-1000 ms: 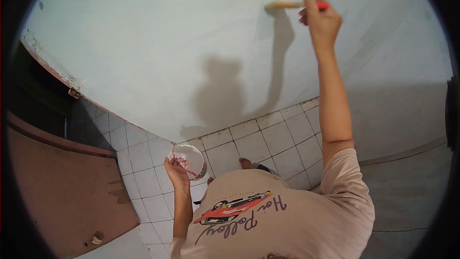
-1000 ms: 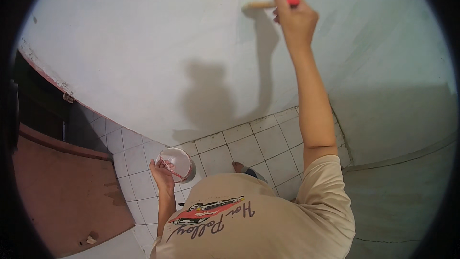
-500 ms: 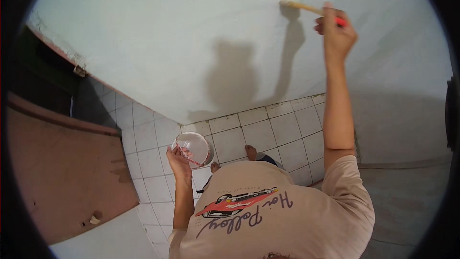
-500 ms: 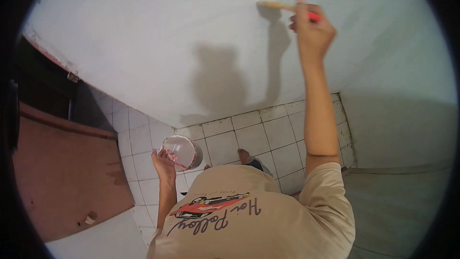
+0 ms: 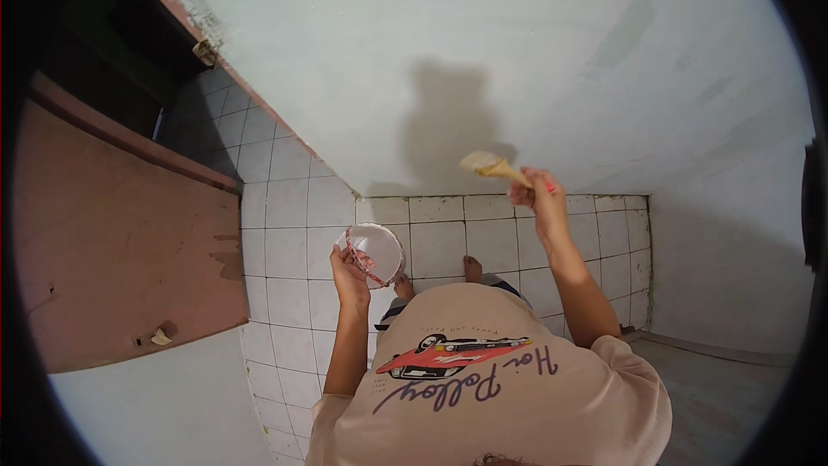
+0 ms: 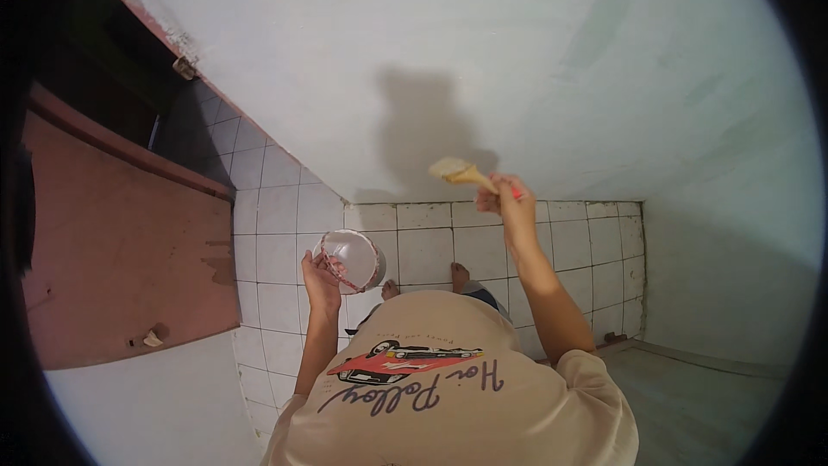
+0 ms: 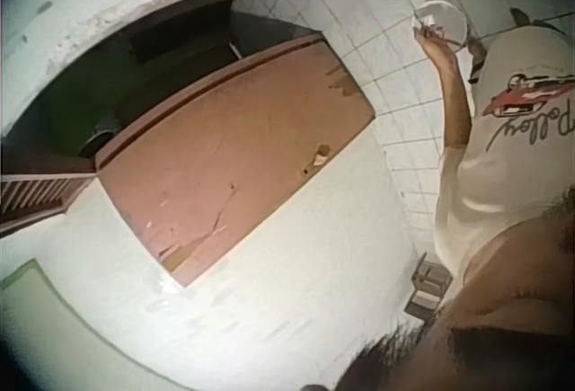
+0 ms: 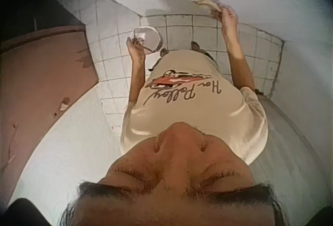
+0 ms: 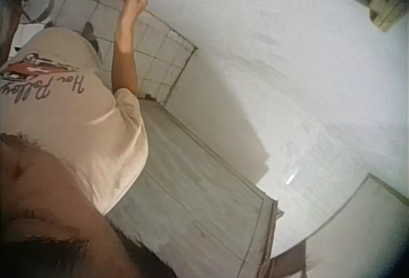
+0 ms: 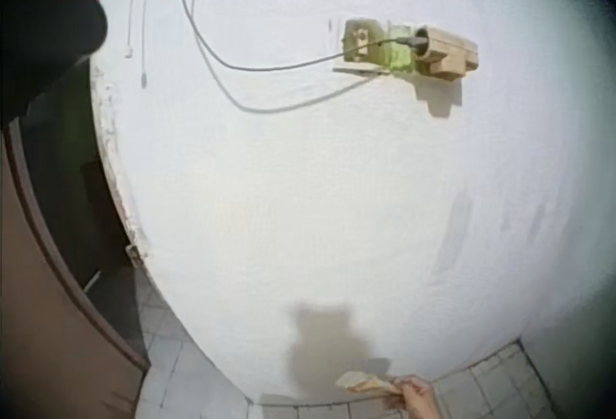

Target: The person applies paint to an interior wall and a wooden door frame by hand using a paintbrush while holding a container of paint.

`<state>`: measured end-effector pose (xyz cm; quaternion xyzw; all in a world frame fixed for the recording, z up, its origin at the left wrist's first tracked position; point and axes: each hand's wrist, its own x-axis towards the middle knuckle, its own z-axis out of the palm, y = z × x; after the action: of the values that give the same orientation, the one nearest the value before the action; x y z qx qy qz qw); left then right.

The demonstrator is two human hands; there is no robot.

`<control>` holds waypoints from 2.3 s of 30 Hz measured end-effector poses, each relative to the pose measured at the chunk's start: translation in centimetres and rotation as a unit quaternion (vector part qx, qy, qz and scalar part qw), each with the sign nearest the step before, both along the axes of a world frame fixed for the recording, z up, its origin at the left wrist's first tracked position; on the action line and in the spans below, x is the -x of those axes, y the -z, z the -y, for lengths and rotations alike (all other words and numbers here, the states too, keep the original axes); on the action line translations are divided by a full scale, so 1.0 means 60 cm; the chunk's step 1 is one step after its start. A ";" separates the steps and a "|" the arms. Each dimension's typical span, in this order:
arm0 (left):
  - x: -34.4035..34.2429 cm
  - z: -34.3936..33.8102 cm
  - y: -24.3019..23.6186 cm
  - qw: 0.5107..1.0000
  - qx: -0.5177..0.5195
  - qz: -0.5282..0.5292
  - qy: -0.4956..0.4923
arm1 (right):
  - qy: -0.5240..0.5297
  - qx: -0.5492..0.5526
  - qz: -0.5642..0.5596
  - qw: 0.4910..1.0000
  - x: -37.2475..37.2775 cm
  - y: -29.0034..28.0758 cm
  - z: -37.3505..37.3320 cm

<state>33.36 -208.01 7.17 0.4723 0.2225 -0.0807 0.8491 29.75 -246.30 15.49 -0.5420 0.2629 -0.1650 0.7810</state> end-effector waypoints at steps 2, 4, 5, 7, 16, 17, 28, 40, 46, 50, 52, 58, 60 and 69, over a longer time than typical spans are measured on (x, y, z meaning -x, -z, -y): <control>0.003 -0.002 0.015 1.000 -0.012 -0.006 -0.010 | -0.030 -0.031 -0.018 0.999 0.009 0.050 -0.020; 0.000 -0.005 0.034 1.000 -0.019 -0.002 -0.023 | -0.076 -0.053 -0.045 0.995 0.008 0.088 -0.035; -0.001 -0.006 0.042 0.999 -0.026 -0.011 -0.027 | -0.081 -0.050 -0.036 0.995 0.007 0.103 -0.041; 0.001 -0.007 0.058 0.999 -0.028 -0.014 -0.034 | -0.116 -0.071 -0.051 0.989 0.010 0.129 -0.052; -0.032 -0.039 0.136 0.994 -0.040 -0.088 -0.039 | -0.216 -0.144 -0.074 0.963 0.022 0.178 -0.084; -0.037 -0.047 0.149 0.991 -0.032 -0.121 -0.039 | -0.216 -0.138 -0.062 0.965 0.023 0.178 -0.086; -0.086 -0.129 0.220 0.973 -0.144 -0.176 -0.025 | -0.111 -0.159 -0.108 0.975 0.093 0.178 -0.097; 0.003 -0.423 0.308 0.925 -0.316 -0.189 -0.091 | -0.027 -0.115 -0.083 0.990 0.140 0.209 -0.227; 0.046 -0.558 0.237 0.911 -0.347 -0.176 -0.139 | -0.013 -0.145 -0.111 0.983 0.174 0.242 -0.317; 0.046 -0.634 0.163 0.896 -0.390 -0.168 -0.133 | -0.043 -0.106 -0.107 0.988 0.182 0.255 -0.376; 0.033 -0.651 0.133 0.900 -0.386 -0.155 -0.130 | -0.053 -0.086 -0.106 0.989 0.180 0.237 -0.397; -0.052 -0.620 0.009 0.934 -0.334 -0.092 -0.090 | -0.122 -0.005 -0.010 0.992 0.127 0.147 -0.460; -0.088 -0.608 -0.018 0.939 -0.326 -0.085 -0.069 | -0.156 0.021 0.027 0.987 0.096 0.124 -0.478; -0.294 -0.507 -0.156 0.975 -0.176 0.001 0.136 | -0.127 0.020 0.047 0.991 -0.073 -0.054 -0.624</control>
<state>50.99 -177.57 16.55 0.6402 0.1663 -0.1543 0.7340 34.16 -208.87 18.70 -0.5778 0.1514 -0.0951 0.7963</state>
